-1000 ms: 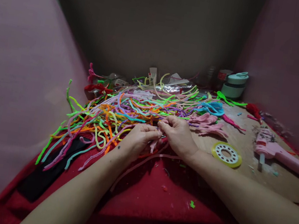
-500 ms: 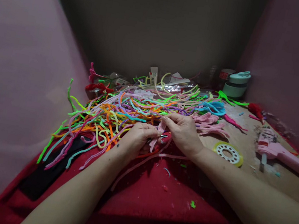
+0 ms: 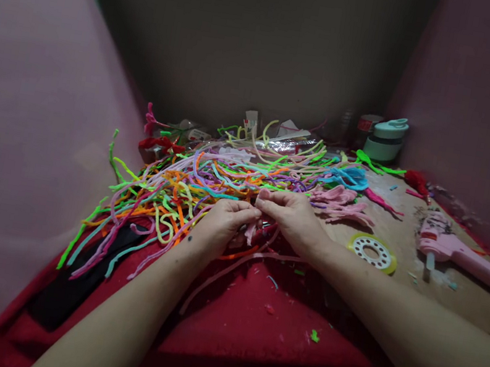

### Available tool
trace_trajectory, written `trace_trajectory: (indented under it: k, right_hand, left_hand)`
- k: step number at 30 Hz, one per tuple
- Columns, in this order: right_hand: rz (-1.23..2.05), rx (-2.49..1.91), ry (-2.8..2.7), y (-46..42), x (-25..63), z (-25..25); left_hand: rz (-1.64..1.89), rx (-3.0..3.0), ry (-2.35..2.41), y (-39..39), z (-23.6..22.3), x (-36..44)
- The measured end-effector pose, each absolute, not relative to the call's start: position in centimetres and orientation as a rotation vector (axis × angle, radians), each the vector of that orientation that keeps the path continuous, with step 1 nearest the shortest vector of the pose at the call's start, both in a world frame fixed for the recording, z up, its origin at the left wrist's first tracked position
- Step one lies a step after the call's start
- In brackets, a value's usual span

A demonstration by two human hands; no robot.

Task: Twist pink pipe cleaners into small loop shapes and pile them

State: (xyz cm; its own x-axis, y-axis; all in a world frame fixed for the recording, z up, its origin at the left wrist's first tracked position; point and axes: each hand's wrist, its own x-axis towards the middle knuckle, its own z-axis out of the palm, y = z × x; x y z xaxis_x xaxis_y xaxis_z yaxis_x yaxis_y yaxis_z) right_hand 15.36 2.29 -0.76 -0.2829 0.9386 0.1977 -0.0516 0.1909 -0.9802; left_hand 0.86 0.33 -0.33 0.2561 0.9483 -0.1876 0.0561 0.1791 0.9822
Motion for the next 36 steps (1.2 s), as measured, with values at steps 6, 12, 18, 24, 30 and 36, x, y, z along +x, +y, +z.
trace_trajectory:
  k: [6, 12, 18, 24, 30, 36]
  right_hand:
    - [1.238, -0.913, -1.375, 2.5, 15.3, -1.1]
    - [1.408, -0.848, -1.304, 1.9, 14.7, -1.3]
    - [1.472, -0.756, -1.262, 2.0, 14.5, -1.9]
    - [1.294, -0.717, -1.264, 2.2, 14.3, -2.0]
    - [1.251, -0.770, -1.314, 2.0, 14.3, -1.7]
    - [1.207, -0.816, -1.408, 2.1, 14.6, -1.7]
  left_hand:
    - [0.863, 1.264, 1.234, 0.3, 0.1, 0.7]
    - [0.891, 1.145, 1.187, 0.5, 0.2, 0.6]
    - [0.779, 0.982, 0.976, 1.0, 0.2, -0.2]
    - [0.778, 0.990, 1.030, 0.9, 0.0, 0.1]
    - [0.856, 1.079, 1.147, 0.9, -0.2, 0.4]
    - [0.855, 1.160, 1.192, 0.6, 0.1, 0.6]
